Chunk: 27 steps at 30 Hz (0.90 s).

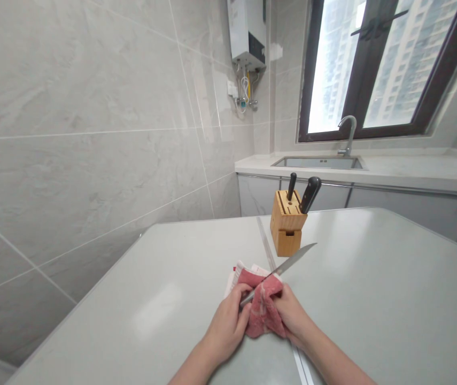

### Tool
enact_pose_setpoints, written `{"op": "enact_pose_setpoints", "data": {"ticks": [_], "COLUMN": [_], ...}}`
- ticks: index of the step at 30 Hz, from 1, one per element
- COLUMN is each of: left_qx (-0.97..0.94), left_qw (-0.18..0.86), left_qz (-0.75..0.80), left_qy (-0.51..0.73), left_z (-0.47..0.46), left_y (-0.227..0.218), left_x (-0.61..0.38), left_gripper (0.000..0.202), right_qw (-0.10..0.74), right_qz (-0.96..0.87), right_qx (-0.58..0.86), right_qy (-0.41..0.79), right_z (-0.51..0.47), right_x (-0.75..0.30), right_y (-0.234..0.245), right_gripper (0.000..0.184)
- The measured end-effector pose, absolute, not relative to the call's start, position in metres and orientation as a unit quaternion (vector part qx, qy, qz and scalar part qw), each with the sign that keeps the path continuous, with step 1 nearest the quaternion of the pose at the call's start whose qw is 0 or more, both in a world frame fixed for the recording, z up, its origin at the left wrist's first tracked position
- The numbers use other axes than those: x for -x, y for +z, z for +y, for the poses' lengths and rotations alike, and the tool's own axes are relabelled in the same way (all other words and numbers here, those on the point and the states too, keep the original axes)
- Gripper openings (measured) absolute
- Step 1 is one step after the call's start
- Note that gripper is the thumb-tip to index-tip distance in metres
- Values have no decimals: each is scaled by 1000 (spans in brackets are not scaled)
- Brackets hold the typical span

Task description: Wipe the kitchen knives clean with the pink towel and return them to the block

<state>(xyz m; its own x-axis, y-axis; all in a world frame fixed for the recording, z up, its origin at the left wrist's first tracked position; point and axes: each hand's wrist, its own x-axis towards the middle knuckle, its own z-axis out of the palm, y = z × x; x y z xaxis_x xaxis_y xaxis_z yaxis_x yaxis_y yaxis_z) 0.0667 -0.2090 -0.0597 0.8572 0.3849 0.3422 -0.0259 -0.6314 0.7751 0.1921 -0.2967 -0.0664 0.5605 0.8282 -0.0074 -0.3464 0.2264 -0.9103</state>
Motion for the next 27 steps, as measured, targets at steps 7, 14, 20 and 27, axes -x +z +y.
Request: {"op": "enact_pose_setpoints", "data": {"ticks": [7,14,20,27], "left_qx": [-905,-918,-913,-908], "left_qw": [361,309,310,310], "left_qz": [141,149,149,152], "left_qy": [178,197,218,235], "left_z": [-207,-207,-207,-205], "left_y": [-56,-58,-60,-64], "left_x": [-66,-66,-66,-65], "left_gripper": [13,21,23,22], "right_qw": [746,761,748,751], "right_qz": [-231,-195,-201,-205], "right_qx": [462,459,467,452], "right_qy": [419,414,427,435], "right_z": [-294,-292,-293,-297], "right_x": [-192,-193,-198,-201], "right_y": [-79,-80,-81,-75], "right_gripper": [23,24,24,23]}}
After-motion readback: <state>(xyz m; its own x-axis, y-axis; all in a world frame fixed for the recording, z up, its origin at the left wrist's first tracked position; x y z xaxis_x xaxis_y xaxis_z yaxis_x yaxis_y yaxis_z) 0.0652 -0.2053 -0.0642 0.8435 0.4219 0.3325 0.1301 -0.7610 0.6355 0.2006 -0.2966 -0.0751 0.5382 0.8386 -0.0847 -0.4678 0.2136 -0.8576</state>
